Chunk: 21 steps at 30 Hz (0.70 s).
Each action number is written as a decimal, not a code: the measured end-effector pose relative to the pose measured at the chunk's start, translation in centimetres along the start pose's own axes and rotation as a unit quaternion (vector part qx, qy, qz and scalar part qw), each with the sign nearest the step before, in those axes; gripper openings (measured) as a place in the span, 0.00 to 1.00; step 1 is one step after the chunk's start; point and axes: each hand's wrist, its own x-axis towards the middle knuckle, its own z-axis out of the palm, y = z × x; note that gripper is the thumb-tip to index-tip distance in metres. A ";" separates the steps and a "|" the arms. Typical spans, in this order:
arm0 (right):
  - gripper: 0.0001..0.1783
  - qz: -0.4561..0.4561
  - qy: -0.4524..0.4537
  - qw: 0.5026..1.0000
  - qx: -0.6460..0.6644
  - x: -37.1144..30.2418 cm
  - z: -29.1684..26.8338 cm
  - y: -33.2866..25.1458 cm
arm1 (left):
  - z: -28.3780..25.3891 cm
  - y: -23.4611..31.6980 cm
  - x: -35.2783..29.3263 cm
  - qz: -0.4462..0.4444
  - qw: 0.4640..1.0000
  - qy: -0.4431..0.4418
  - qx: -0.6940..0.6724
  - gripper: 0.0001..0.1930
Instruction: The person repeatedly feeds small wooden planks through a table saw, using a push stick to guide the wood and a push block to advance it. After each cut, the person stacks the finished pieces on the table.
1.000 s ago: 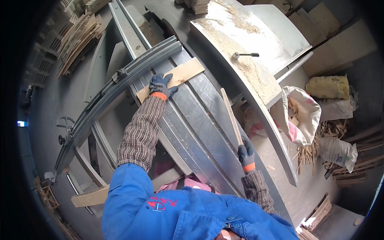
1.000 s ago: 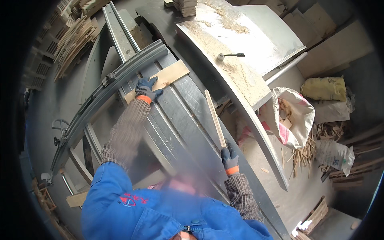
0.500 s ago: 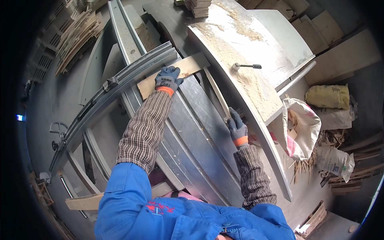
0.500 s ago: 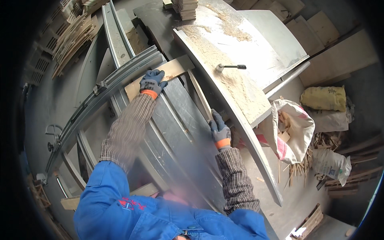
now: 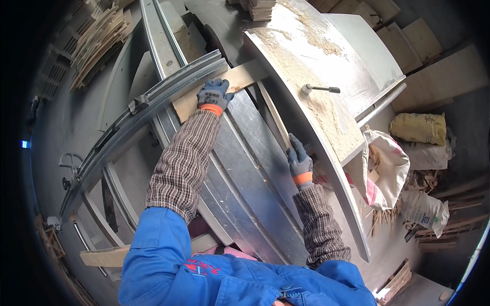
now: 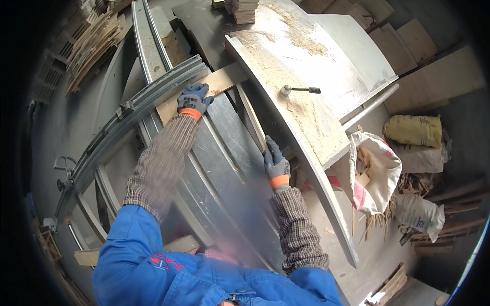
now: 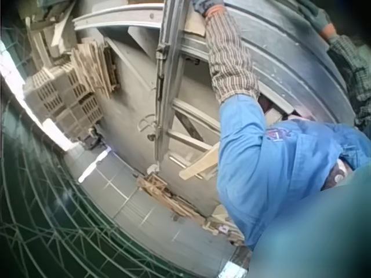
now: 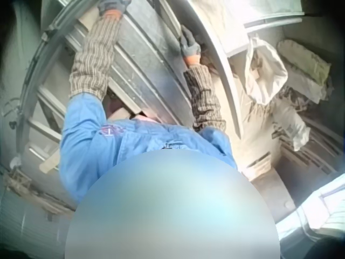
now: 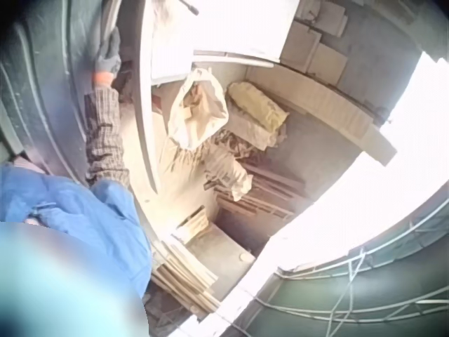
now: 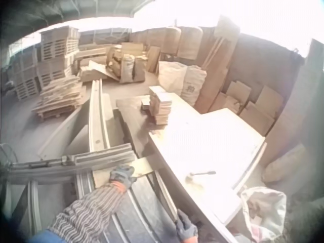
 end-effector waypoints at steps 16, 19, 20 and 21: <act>0.24 0.070 0.000 0.997 0.032 2.9 4.0 -1.4 | 0.3 -2.7 3.7 0.006 1.000 0.013 -0.021 0.22; 0.24 0.063 0.007 0.997 0.040 4.0 5.1 -1.8 | 0.4 -3.7 4.8 0.011 1.000 0.012 -0.019 0.22; 0.24 0.065 0.008 0.997 0.041 4.3 5.5 -2.0 | 0.4 -4.0 5.2 0.010 1.000 0.002 -0.015 0.22; 0.24 0.079 0.002 0.996 0.039 4.6 5.8 -2.2 | 0.5 -4.4 5.6 0.015 1.000 -0.001 -0.013 0.22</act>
